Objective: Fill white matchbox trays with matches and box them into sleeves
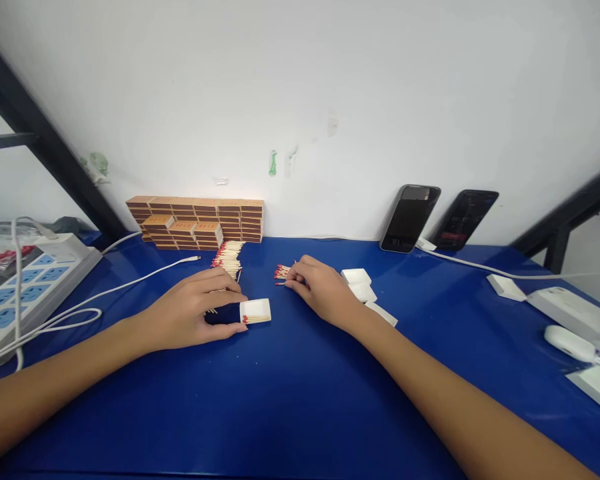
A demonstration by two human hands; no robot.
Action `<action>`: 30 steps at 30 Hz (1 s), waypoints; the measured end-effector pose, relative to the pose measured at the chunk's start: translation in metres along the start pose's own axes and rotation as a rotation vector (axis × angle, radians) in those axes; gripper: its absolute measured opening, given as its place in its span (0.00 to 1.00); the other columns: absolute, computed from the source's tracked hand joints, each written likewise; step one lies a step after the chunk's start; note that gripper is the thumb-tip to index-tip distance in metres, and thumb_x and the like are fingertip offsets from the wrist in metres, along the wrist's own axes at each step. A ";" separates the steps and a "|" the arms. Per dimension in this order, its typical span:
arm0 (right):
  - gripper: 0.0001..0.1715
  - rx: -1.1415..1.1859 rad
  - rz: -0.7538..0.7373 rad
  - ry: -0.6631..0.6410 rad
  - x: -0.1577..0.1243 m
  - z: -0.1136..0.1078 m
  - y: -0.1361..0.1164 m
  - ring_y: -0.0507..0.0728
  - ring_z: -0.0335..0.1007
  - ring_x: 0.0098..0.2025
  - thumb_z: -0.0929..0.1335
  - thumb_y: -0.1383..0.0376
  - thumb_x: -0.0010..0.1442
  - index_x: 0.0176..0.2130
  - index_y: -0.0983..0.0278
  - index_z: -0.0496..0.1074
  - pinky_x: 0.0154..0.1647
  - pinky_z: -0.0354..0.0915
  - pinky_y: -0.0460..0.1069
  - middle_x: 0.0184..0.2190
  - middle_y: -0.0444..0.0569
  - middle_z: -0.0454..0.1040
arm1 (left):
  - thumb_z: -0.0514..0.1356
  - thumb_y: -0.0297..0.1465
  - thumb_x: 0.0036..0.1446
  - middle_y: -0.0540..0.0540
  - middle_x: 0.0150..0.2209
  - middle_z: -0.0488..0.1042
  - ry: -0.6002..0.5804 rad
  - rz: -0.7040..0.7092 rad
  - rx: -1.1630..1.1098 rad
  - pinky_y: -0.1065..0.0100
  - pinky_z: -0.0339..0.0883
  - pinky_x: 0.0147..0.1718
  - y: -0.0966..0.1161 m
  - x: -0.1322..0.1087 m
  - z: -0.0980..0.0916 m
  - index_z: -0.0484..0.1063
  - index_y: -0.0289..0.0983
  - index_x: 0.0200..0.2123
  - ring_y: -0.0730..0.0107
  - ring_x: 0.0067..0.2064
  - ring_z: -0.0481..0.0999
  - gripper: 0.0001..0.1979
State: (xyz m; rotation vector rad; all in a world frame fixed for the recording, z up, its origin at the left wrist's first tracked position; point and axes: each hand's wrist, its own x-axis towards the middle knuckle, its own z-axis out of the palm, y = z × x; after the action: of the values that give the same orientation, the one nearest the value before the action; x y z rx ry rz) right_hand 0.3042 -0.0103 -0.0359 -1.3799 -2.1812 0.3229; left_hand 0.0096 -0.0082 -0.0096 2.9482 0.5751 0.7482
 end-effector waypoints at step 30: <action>0.04 -0.051 -0.024 0.128 -0.006 -0.005 -0.020 0.54 0.69 0.34 0.69 0.63 0.68 0.39 0.60 0.75 0.37 0.65 0.51 0.37 0.47 0.72 | 0.67 0.40 0.63 0.43 0.41 0.79 0.023 -0.043 0.003 0.59 0.73 0.43 0.003 0.001 -0.001 0.81 0.36 0.46 0.62 0.42 0.77 0.15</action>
State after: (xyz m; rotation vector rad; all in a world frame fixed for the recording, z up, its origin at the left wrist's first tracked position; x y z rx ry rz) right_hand 0.2935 -0.0255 -0.0244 -1.3620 -2.1125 0.1659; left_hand 0.0110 -0.0108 -0.0075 2.9238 0.6397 0.7781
